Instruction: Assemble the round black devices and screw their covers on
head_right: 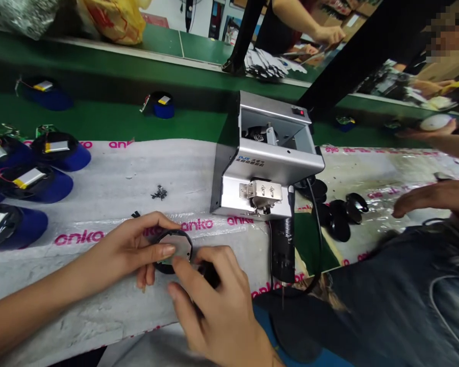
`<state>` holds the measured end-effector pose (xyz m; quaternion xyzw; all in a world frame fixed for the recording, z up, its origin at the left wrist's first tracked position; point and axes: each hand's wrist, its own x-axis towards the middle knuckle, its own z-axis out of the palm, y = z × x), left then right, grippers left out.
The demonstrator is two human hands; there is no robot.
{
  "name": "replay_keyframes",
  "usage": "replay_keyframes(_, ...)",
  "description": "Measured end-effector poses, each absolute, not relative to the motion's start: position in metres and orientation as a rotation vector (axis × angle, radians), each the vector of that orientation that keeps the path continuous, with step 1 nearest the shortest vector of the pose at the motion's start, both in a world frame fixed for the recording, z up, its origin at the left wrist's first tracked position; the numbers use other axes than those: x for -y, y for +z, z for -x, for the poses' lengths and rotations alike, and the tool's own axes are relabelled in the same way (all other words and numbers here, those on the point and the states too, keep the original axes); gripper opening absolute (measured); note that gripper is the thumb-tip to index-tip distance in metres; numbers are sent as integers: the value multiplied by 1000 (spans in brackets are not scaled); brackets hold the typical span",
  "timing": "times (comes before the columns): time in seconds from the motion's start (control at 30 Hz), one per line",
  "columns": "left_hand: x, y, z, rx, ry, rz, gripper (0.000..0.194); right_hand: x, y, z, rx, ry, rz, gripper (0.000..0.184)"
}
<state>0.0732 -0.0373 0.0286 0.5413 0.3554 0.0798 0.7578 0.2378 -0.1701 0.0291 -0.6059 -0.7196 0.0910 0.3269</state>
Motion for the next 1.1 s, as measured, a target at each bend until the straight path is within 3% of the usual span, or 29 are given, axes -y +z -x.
replay_keyframes(0.07,38,29,-72,-772,203,-1192,25,166,24,-236,1972,166,1601,45)
replay_keyframes(0.2,40,26,-70,-760,243,-1150,29,167,12,-233,2017,141,1599,56)
replay_keyframes(0.5,46,23,-71,-799,305,-1114,31,175,3,-231,2071,22,1605,53)
replay_keyframes(0.6,45,22,-71,-796,257,-1128,31,177,11,-240,1927,272,1586,40)
replay_keyframes(0.67,44,20,-71,-795,205,-1153,34,178,16,-248,1546,554,1525,23)
replay_keyframes(0.73,45,18,-71,-799,170,-1171,37,178,21,-254,1172,793,1372,18)
replay_keyframes(0.83,50,18,-72,-826,197,-1154,37,176,26,-255,1112,890,1225,35)
replay_keyframes(1.0,61,16,-74,-884,259,-1106,40,175,19,-249,1398,620,1286,65)
replay_keyframes(1.1,62,15,-74,-871,273,-1109,37,174,10,-251,1490,504,1305,69)
